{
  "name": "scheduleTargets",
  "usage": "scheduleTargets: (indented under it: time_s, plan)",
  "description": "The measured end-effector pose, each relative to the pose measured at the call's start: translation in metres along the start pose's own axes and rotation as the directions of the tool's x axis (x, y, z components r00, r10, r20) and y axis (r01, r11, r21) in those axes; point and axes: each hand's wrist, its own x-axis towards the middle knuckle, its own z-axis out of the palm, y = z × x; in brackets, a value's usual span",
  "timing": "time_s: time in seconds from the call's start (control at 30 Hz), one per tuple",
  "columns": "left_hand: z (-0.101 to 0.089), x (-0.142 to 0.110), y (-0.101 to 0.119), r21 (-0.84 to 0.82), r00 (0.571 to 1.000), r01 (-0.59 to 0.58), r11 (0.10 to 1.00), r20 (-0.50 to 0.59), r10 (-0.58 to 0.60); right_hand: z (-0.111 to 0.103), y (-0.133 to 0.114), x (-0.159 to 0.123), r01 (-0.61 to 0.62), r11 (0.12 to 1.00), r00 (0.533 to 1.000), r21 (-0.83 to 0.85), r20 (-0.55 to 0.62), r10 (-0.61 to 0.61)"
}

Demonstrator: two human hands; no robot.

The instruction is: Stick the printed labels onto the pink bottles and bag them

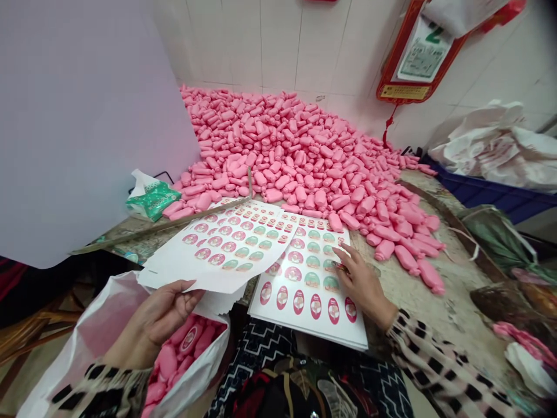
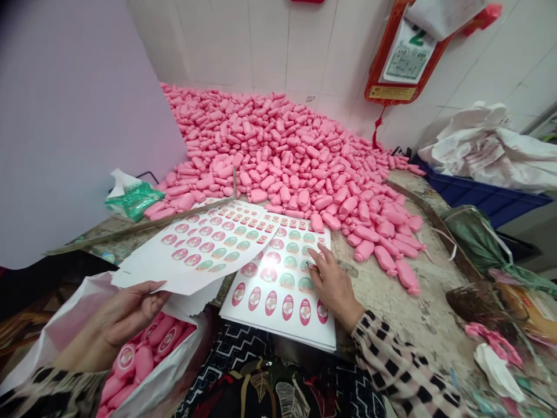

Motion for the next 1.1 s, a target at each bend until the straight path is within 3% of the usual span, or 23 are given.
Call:
scheduleTargets:
  time_s: [0.13, 0.4, 0.7, 1.1]
  plan:
    - [0.002, -0.003, 0.0, -0.002, 0.999, -0.045, 0.999, -0.009, 0.045, 0.004, 0.0, -0.023, 0.011, 0.996, 1.0, 0.087, -0.014, -0.01]
    - [0.027, 0.013, 0.002, -0.033, 0.999, -0.023, 0.999, 0.038, 0.024, 0.014, -0.009, -0.043, 0.043, 0.983, 0.999, 0.178, 0.011, -0.045]
    - [0.006, 0.002, 0.01, -0.052, 0.993, -0.113, 0.992, -0.023, 0.112, 0.012, -0.017, -0.051, 0.057, 0.981, 0.996, 0.187, 0.053, -0.068]
    - [0.006, 0.035, 0.013, 0.018, 0.978, -0.192, 0.981, -0.074, 0.193, 0.01, -0.024, -0.056, 0.075, 0.983, 0.996, 0.166, 0.039, -0.083]
